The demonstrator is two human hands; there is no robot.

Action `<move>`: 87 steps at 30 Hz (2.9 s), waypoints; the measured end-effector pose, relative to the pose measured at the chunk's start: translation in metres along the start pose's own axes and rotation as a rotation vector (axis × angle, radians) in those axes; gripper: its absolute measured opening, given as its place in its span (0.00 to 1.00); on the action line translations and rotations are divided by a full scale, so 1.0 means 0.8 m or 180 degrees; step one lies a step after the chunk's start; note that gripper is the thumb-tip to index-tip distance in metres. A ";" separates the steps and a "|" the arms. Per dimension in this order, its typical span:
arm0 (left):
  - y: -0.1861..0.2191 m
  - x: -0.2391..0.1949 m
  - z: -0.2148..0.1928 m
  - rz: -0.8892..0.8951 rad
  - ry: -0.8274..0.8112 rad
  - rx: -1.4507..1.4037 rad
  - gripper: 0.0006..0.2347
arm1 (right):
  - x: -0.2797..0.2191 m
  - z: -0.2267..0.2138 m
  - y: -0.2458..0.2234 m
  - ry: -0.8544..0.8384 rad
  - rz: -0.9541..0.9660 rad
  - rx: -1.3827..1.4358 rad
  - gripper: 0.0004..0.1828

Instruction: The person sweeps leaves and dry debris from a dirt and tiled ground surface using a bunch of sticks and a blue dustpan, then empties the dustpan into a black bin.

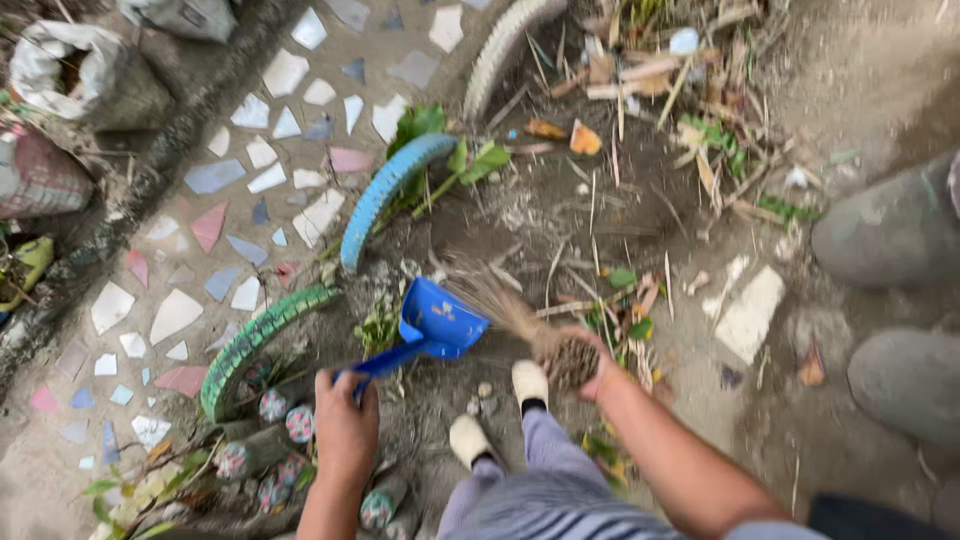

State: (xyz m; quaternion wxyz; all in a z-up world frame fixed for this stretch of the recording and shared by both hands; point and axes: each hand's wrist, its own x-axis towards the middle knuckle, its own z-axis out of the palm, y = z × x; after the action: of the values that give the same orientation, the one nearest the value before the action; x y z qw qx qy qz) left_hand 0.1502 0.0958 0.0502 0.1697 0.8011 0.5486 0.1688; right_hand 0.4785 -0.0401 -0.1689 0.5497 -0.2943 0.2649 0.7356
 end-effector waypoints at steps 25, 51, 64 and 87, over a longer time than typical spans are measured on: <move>-0.065 -0.068 -0.002 0.1285 -0.0880 0.0246 0.05 | -0.218 -0.329 0.415 0.1505 -0.1110 -0.1348 0.39; 0.033 -0.111 0.201 0.1928 -0.2057 0.0257 0.27 | -0.335 -0.301 0.488 0.1459 -0.1189 0.0178 0.48; 0.062 -0.118 0.227 0.0919 -0.1601 -0.0107 0.18 | -0.177 -0.352 0.339 0.1157 -0.0720 0.0459 0.14; 0.149 -0.160 0.310 0.0913 -0.1448 0.0083 0.18 | -0.290 -0.384 0.255 0.1615 -0.0403 -0.1351 0.42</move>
State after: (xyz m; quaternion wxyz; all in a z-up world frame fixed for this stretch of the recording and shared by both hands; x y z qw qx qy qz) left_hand 0.3178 -0.0863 -0.1253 0.2527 0.8901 0.3794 -0.0004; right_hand 0.3765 -0.4629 -0.1979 0.4373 -0.5918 0.2154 0.6420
